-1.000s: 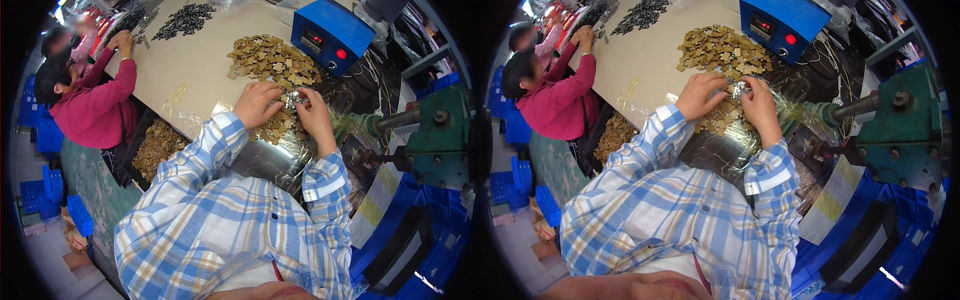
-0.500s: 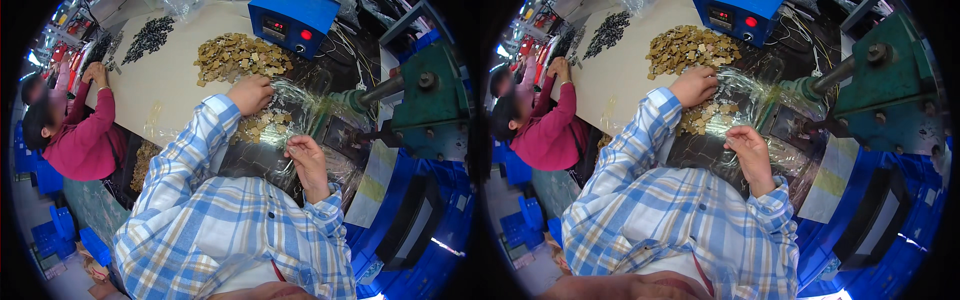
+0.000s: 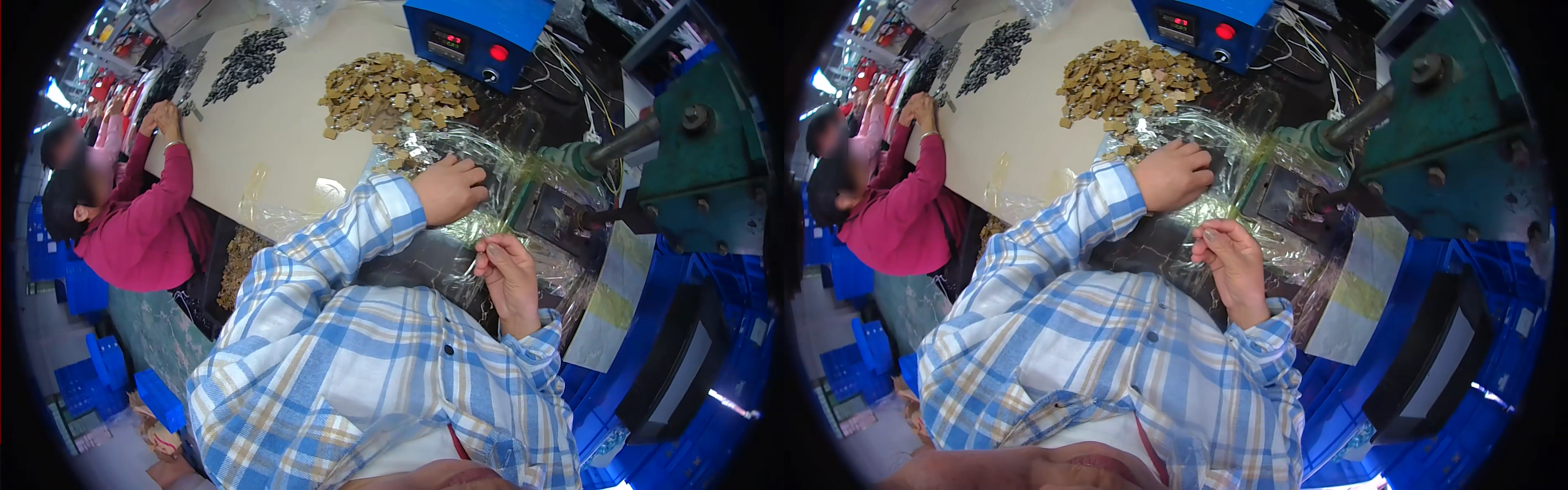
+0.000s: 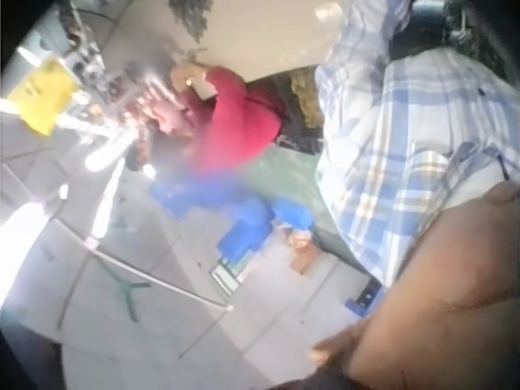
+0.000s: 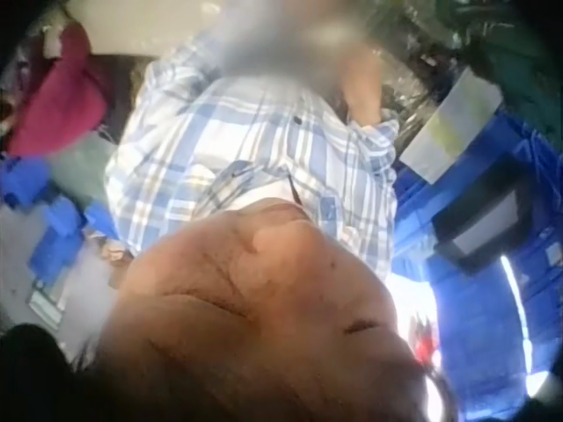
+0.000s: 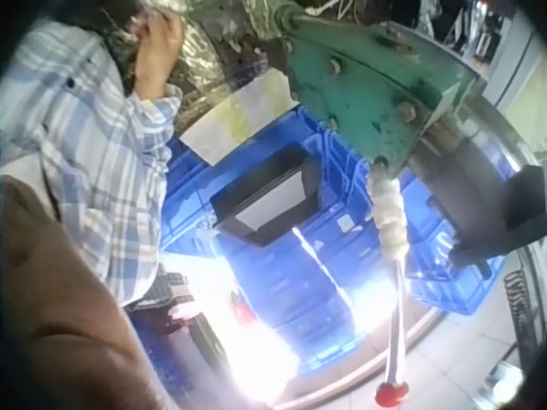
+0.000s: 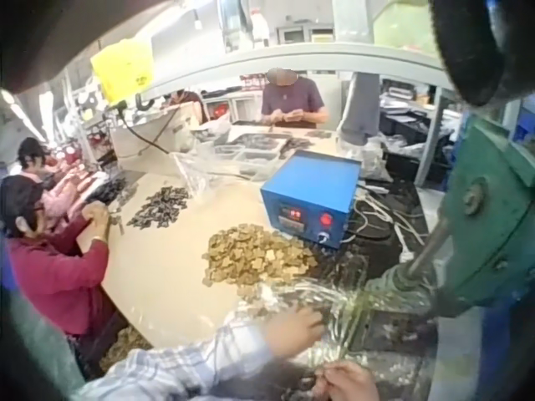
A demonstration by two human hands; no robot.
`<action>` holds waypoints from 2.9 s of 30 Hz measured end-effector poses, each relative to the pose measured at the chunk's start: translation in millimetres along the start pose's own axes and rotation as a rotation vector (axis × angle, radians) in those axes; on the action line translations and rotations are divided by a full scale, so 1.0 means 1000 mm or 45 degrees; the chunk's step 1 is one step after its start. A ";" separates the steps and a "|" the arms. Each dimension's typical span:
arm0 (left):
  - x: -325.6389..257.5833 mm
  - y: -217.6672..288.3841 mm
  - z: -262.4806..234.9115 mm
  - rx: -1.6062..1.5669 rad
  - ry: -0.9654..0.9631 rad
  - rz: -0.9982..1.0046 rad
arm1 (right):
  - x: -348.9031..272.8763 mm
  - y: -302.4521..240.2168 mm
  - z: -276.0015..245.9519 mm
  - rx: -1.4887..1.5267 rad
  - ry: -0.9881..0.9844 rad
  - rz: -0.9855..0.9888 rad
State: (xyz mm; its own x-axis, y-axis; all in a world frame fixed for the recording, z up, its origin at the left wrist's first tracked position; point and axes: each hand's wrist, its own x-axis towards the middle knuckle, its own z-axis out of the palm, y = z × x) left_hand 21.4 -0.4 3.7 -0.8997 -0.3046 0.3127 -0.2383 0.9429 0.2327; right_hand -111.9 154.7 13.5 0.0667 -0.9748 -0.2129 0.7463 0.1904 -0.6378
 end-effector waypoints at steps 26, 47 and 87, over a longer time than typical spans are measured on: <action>-0.090 -0.067 -0.029 0.293 0.419 -0.758 | -0.001 0.010 0.015 -0.083 0.056 0.240; -0.008 -0.086 -0.042 0.609 -0.091 -0.350 | -0.001 0.010 -0.002 0.132 -0.065 0.199; -0.100 0.030 -0.025 0.210 0.029 -0.699 | 0.000 0.016 0.017 -0.484 -0.031 0.184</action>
State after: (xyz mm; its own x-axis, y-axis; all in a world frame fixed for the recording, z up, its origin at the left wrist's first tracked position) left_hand 113.4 54.8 1.9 -0.6203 -0.7565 0.2073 -0.7239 0.6539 0.2201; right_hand -89.0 155.4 15.4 0.1720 -0.9365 -0.3057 0.4303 0.3505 -0.8318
